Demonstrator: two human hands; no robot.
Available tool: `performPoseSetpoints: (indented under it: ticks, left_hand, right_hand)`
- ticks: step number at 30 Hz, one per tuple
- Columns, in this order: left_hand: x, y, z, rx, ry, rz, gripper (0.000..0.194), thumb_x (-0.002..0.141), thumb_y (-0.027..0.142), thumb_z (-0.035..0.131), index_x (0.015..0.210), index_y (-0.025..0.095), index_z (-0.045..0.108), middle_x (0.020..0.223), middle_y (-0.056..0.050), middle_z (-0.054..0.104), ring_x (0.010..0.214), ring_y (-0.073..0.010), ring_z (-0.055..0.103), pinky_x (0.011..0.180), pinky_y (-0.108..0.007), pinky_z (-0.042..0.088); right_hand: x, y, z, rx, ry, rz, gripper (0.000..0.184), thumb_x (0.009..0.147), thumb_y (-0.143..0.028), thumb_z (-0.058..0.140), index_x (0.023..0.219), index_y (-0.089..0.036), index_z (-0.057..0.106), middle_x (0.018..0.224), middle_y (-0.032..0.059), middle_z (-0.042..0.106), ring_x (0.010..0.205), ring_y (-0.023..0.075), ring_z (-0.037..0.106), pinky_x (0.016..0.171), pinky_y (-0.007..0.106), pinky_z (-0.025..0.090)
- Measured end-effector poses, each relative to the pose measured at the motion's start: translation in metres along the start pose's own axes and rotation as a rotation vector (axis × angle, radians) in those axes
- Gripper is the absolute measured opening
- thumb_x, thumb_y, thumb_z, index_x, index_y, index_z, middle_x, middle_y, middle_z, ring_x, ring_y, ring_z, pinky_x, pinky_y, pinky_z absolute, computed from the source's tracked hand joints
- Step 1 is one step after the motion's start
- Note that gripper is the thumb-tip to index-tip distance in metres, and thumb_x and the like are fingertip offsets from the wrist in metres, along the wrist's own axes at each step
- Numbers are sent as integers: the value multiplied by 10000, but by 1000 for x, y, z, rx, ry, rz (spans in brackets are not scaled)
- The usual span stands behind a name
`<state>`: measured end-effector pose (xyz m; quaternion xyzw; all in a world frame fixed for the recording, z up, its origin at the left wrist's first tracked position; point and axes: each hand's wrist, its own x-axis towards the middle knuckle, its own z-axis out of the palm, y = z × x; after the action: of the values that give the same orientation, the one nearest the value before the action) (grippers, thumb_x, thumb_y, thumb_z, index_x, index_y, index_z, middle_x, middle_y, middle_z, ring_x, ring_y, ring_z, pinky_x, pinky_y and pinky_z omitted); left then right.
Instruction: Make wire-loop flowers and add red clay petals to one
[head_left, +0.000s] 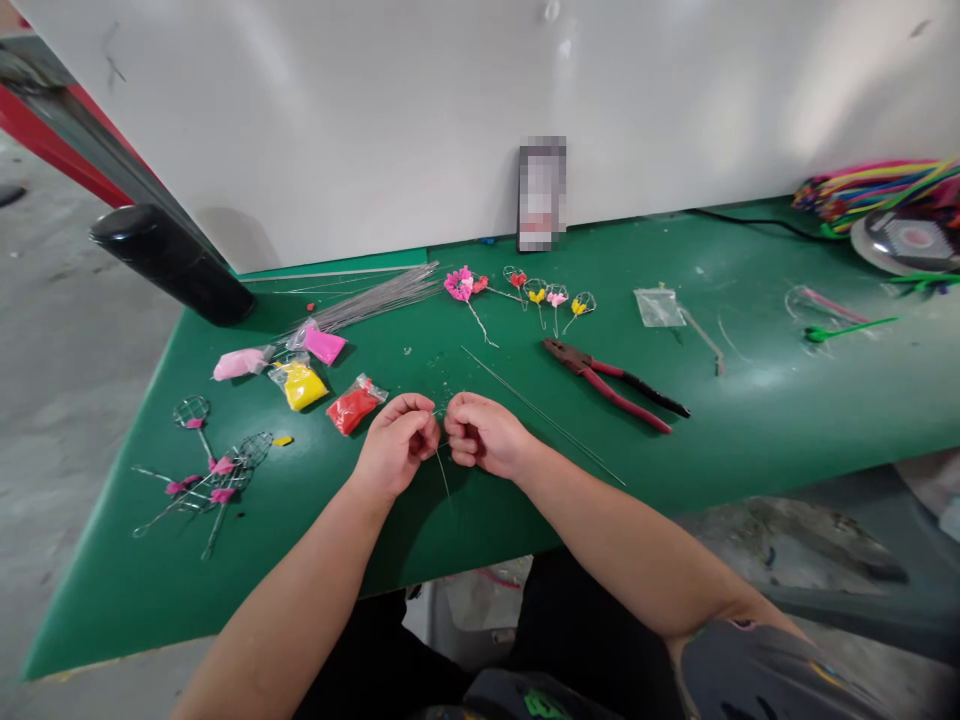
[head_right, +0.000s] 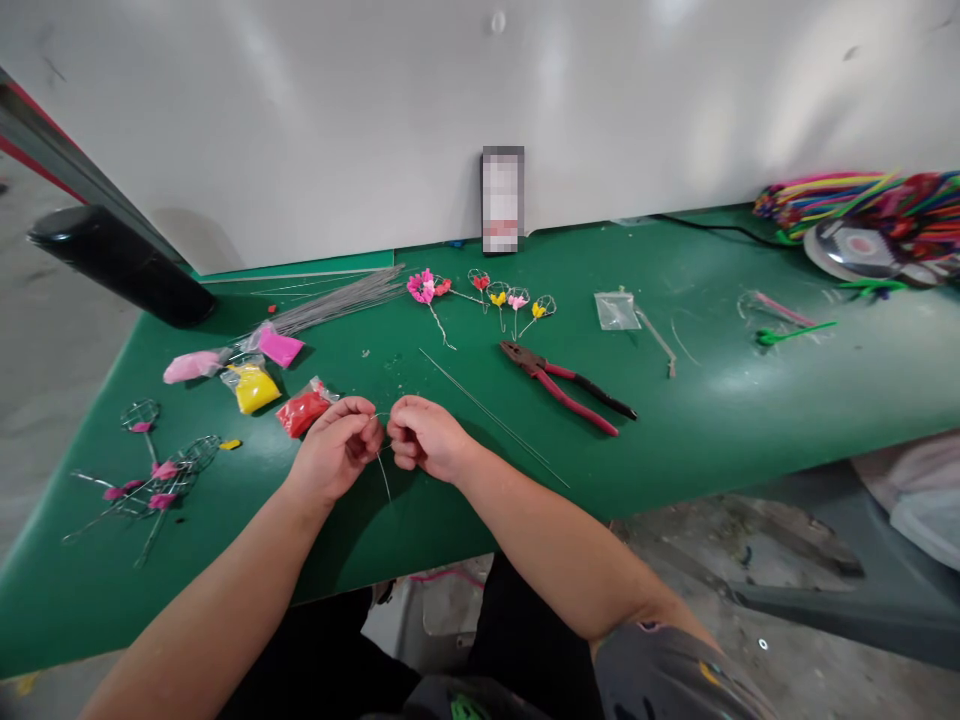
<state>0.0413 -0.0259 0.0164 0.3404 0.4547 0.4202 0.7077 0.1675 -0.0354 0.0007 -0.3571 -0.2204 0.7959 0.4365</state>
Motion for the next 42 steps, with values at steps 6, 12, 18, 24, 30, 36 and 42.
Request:
performPoseSetpoints:
  ticks: [6, 12, 18, 24, 30, 36, 42]
  left_hand:
    - [0, 0, 1, 13, 9, -11, 123, 590, 164, 552, 693, 179, 488, 423, 70, 438, 378, -71, 413, 371, -177, 235]
    - [1, 0, -2, -7, 9, -3, 120, 597, 165, 551, 702, 180, 494, 443, 65, 449, 395, -73, 425, 375, -179, 253]
    - [5, 5, -8, -71, 59, 27, 127, 616, 140, 539, 723, 185, 488, 482, 57, 487, 439, -79, 472, 397, -180, 314]
    - [7, 5, -12, -191, 5, 63, 116, 648, 131, 541, 730, 189, 483, 503, 52, 493, 495, -88, 515, 443, -189, 378]
    - [7, 4, -13, -213, -27, 89, 119, 663, 138, 567, 742, 192, 495, 543, 38, 539, 565, -108, 562, 472, -198, 411]
    - [6, 3, -12, -158, -4, 118, 128, 651, 138, 583, 734, 189, 500, 559, 29, 583, 511, -81, 524, 456, -183, 390]
    - [6, 3, -13, -110, 29, 154, 148, 641, 152, 600, 735, 195, 493, 565, 34, 578, 514, -78, 523, 435, -171, 375]
  right_hand:
    - [-1, -2, -1, -38, 9, 53, 111, 611, -135, 448, 593, -199, 360, 449, -96, 396, 315, 28, 241, 319, 167, 184]
    - [0, -4, -1, -119, 34, -18, 92, 667, -173, 480, 625, -194, 401, 488, -86, 444, 318, 36, 328, 312, 173, 275]
    - [4, -5, -4, -232, 145, -99, 107, 716, -186, 493, 821, -197, 473, 714, -41, 564, 412, 67, 509, 360, 212, 421]
    - [2, -1, 1, -449, 153, -104, 53, 726, -148, 497, 763, -186, 499, 592, -55, 530, 401, 60, 495, 353, 180, 390]
    - [0, 4, 3, -644, 119, -158, 52, 690, -161, 532, 660, -179, 494, 510, -75, 505, 363, 35, 450, 350, 153, 334]
    - [0, 6, 2, -666, 135, -178, 33, 651, -179, 528, 634, -182, 501, 460, -84, 474, 351, 39, 431, 362, 161, 329]
    - [0, 12, 3, -772, 181, -212, 11, 628, -198, 535, 633, -189, 539, 511, -66, 488, 409, 53, 432, 397, 178, 333]
